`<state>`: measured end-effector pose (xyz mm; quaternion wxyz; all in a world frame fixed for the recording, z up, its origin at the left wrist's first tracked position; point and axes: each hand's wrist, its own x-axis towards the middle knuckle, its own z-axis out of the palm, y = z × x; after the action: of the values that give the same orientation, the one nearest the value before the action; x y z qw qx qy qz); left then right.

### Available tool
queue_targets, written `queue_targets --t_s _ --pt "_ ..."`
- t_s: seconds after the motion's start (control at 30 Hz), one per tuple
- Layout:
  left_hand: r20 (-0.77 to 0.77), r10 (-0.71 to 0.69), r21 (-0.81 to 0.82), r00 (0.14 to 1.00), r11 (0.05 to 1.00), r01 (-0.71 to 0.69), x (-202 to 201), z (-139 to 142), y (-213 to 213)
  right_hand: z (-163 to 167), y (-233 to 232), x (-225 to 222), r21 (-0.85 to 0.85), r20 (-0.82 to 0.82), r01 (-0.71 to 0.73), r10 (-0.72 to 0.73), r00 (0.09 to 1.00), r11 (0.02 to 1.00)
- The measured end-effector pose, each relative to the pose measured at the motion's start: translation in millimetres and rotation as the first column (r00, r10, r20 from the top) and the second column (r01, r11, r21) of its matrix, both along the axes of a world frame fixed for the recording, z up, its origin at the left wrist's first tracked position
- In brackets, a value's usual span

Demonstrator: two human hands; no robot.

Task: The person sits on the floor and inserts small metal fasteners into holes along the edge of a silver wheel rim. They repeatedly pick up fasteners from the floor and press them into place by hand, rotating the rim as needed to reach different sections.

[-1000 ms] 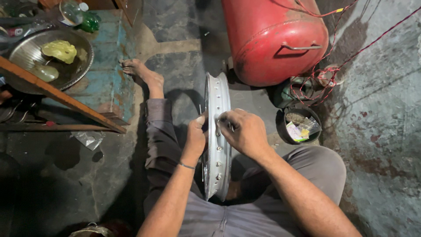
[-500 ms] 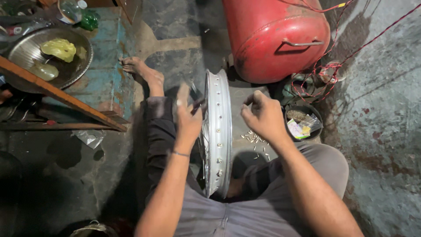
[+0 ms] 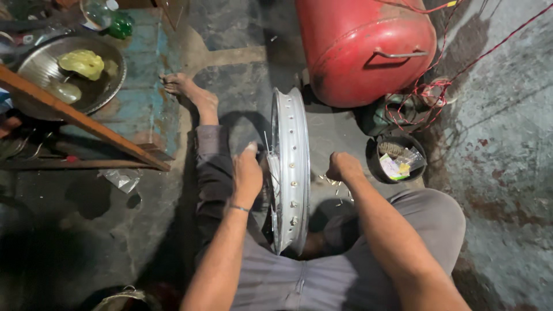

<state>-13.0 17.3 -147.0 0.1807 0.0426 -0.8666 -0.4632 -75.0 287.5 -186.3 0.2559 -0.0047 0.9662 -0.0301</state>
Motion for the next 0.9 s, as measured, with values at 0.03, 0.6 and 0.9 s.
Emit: queue_targets --t_s 0.03,0.6,0.9 --pt "-0.041 -0.007 -0.067 0.999 0.998 0.004 -5.5 4.0 -0.9 1.5 -0.2 -0.4 -0.010 -0.014 -0.010 0.010 1.000 1.000" --pt "-0.041 -0.741 0.586 0.670 0.525 0.617 21.4 38.6 -1.1 104.6 -33.6 5.6 -0.377 -0.479 -0.126 -0.076 0.875 0.918" --pt "-0.092 -0.442 0.257 0.892 0.855 0.450 38.7 61.8 13.5 126.3 -30.0 10.2 -0.432 -0.519 -0.179 -0.081 0.851 0.884"
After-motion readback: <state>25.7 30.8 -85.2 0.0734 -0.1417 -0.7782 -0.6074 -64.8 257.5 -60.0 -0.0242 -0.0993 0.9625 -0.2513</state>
